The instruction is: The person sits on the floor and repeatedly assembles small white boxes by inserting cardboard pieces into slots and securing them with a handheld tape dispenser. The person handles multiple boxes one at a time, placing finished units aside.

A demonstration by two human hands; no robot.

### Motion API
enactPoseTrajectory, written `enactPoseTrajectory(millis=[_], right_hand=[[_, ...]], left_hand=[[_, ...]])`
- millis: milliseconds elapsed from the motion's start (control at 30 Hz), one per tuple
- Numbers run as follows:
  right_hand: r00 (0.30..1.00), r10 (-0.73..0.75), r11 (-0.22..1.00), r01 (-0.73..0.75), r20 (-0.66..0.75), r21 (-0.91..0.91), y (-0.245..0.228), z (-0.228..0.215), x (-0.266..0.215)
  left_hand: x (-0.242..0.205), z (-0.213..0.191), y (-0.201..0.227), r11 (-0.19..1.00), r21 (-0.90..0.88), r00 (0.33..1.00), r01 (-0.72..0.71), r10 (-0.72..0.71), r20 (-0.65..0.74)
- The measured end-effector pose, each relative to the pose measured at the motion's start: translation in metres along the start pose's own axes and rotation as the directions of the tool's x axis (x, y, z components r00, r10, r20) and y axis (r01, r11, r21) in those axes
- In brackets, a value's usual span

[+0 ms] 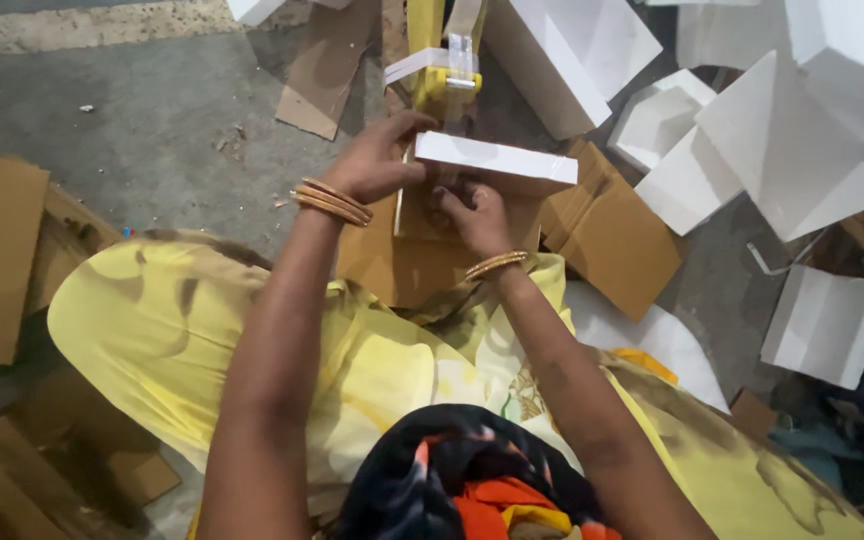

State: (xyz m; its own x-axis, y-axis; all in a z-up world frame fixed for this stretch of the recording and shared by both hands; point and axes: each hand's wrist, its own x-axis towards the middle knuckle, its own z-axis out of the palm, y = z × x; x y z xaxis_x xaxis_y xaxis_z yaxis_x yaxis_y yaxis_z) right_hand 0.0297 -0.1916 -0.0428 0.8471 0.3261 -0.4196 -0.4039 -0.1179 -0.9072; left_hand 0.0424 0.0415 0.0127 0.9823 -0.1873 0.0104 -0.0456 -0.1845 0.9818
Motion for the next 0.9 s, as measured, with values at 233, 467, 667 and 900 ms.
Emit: enactPoseTrajectory(millis=[233,467,667,900], right_hand=[[0.999,-0.013,0.995,0.010,0.039,0.097,0.005,-0.003,0.010],[0.995,-0.085,0.561,0.091,0.052,-0.823,-0.081,-0.006,-0.028],[0.856,-0.516,0.658,0.423,0.036,-0.622,-0.137,-0.004,-0.017],[0.943,-0.326,0.847,0.325,0.071,-0.420,-0.119,0.004,0.053]], left_hand=[[0.003,0.026,-0.009,0.974,0.196,0.981,0.116,-0.082,-0.175],[-0.003,0.030,0.001,0.943,0.328,0.965,0.059,0.029,-0.259],[-0.006,0.035,0.001,0.983,0.108,0.955,0.148,-0.114,-0.273],[-0.005,0.040,-0.021,0.934,0.263,0.954,0.240,-0.177,-0.243]])
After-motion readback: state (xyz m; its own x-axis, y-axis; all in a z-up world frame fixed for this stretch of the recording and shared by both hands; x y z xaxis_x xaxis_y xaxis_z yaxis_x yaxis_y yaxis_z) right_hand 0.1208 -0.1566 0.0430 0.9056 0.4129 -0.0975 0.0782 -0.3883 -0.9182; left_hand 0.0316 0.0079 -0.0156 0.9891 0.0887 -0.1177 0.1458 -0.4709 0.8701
